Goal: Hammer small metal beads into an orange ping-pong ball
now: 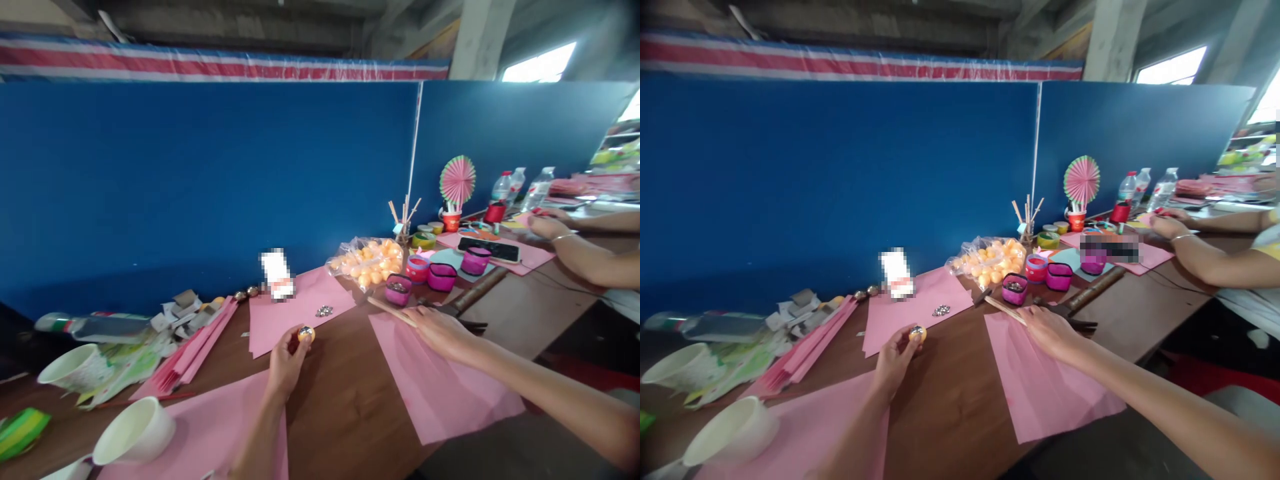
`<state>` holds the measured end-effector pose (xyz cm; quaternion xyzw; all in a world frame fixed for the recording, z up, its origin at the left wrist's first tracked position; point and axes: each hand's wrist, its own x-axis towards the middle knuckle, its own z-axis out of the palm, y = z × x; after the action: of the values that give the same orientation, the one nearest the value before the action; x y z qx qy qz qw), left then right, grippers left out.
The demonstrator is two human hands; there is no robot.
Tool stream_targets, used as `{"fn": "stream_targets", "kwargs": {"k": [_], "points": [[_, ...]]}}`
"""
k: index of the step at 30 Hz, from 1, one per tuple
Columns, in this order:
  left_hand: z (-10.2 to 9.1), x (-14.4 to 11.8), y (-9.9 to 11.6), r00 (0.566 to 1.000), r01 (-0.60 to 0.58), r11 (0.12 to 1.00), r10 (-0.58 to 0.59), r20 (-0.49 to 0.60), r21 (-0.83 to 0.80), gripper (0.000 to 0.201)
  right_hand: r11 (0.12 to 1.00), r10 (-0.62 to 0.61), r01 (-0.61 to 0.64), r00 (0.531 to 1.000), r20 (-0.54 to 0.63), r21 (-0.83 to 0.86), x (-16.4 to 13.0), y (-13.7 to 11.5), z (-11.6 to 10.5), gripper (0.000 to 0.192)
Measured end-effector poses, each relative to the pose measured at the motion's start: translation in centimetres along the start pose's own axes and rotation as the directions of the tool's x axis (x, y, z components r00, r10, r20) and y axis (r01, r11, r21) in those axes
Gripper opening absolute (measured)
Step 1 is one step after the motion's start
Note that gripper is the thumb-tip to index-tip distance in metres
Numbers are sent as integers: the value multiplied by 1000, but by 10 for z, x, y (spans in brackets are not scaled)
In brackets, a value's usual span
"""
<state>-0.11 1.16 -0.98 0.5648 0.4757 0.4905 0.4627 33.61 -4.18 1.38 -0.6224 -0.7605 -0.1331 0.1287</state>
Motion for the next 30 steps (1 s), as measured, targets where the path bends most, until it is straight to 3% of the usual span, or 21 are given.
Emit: {"fn": "stream_targets", "kwargs": {"k": [3,5,8,10,12,14,15,17,20,22,24,27,30], "points": [[1,1,-1,1000,-9,999,9,-3,-37,45,989,7,-14,999,49,146,-1,-8,-10,36],[1,0,-1,1000,0,997,-2,-15,-71,44,878,16,-25,1000,24,477,3,-19,-20,33],[0,-1,3,997,36,983,-47,-61,-182,50,788,-7,-21,999,43,615,22,-47,-32,32],[0,-2,5,994,31,966,-57,-95,-256,55,426,11,-151,987,162,892,42,-71,-36,31],[-1,-2,6,989,17,955,-60,-135,-296,56,158,-71,-198,975,211,967,65,-96,-35,28],[-3,-2,5,984,-1,951,-54,-171,-311,54,33,-59,-133,989,135,991,85,-115,-28,26],[-3,-1,5,982,-17,948,-45,-184,-319,54,16,-25,-87,996,88,996,92,-121,-22,28],[-4,0,3,975,-45,935,-35,-219,-352,55,82,47,-10,999,6,997,102,-124,-8,36],[-6,2,2,964,-59,914,-53,-261,-402,53,347,101,71,989,-113,935,107,-112,14,41],[-7,2,1,965,-57,908,-56,-257,-414,54,537,65,172,968,-244,826,105,-104,23,37],[-7,3,1,966,-60,919,-45,-254,-390,56,665,-27,279,936,-351,693,100,-103,26,33],[-10,4,1,939,-85,950,-25,-343,-300,58,724,-193,320,944,-267,611,90,-114,22,28],[-14,6,4,867,-58,974,-59,-495,-218,56,761,-265,327,945,-191,560,81,-128,19,24]]}}
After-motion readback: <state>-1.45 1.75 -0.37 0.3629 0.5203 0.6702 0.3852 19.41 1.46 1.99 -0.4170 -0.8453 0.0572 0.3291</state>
